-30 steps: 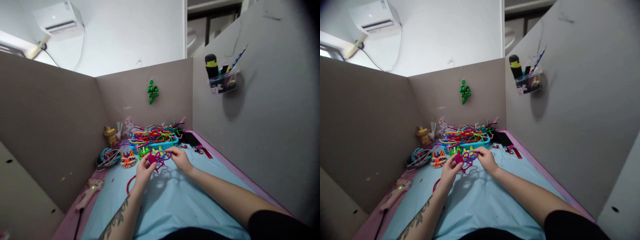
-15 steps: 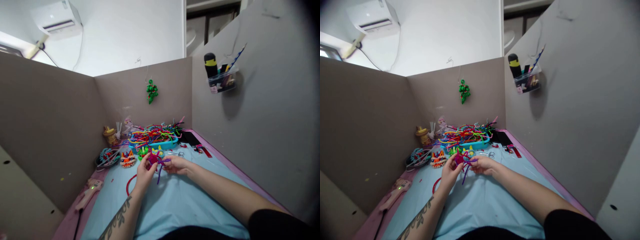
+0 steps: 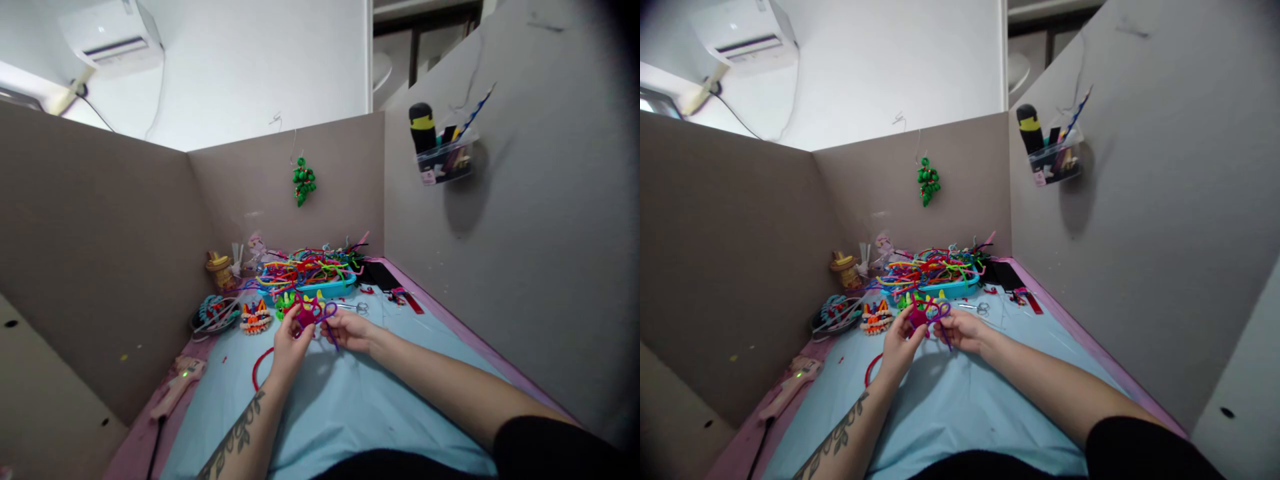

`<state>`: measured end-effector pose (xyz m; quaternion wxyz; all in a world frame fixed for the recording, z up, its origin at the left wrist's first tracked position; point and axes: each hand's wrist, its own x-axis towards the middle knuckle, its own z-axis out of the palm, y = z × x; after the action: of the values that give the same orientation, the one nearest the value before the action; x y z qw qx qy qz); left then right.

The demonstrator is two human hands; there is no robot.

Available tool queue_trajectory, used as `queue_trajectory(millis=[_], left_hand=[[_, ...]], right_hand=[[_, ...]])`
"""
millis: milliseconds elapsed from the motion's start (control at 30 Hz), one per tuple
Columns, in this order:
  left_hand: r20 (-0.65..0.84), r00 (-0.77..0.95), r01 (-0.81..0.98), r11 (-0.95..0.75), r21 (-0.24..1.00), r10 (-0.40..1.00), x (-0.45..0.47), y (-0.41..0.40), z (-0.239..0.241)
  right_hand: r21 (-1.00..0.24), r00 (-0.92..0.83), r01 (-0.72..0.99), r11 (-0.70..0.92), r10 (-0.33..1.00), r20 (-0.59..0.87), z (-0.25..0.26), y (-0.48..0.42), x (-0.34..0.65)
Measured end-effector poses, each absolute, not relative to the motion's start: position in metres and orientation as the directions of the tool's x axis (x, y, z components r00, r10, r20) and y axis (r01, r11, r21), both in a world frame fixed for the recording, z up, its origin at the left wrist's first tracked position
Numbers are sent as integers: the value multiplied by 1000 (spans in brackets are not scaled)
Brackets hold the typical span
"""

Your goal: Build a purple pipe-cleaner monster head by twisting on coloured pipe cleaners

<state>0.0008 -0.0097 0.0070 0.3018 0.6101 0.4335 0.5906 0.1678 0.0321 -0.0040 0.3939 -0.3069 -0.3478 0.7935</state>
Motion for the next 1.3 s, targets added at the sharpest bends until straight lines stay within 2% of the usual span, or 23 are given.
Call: queue_trajectory(millis=[100, 200, 333, 467, 500, 567, 633, 700, 767, 833, 967, 1133, 1300], left_hand=[[386, -129, 5, -388, 921, 914, 0, -6, 8], [334, -181, -103, -356, 929, 925, -3, -2, 9], [318, -203, -150, -351, 924, 926, -7, -1, 10], [308, -209, -165, -344, 924, 928, -8, -1, 10], [306, -210, -169, -343, 924, 928, -8, 0, 10], [300, -211, -180, -338, 924, 930, -8, 0, 10], [278, -204, -185, -316, 931, 939, -7, 1, 9], [251, -181, -188, -284, 940, 951, -6, 1, 8], [230, -140, -189, -254, 949, 963, -5, 0, 8], [221, -92, -190, -235, 953, 971, -3, -1, 8], [203, -14, -208, -201, 957, 979, 1, -4, 9], [228, 24, -190, -220, 957, 973, 2, -7, 9], [249, 38, -166, -240, 957, 968, 3, -9, 9]], right_hand=[[-834, -461, -381, -399, 864, -203, -3, 29, 165], [-893, -505, -252, -373, 838, -208, -1, 23, 161], [-980, -650, -12, -201, 746, -145, 0, 13, 159], [-980, -793, 199, -30, 582, -179, 2, 6, 161], [-977, -802, 214, 9, 572, -170, 3, 6, 161], [-972, -763, 207, 113, 641, -88, 6, 7, 161], [-943, -614, 202, 266, 784, 90, 10, 9, 161], [-879, -391, 232, 418, 867, 309, 14, 10, 162], [-790, -229, 281, 545, 837, 496, 17, 10, 164], [-695, -190, 324, 641, 764, 616, 20, 8, 167], [-585, -234, 370, 722, 682, 693, 24, 3, 169], [-572, -193, 410, 711, 680, 707, 28, -1, 166], [-519, -241, 400, 755, 633, 736, 27, -3, 166]])
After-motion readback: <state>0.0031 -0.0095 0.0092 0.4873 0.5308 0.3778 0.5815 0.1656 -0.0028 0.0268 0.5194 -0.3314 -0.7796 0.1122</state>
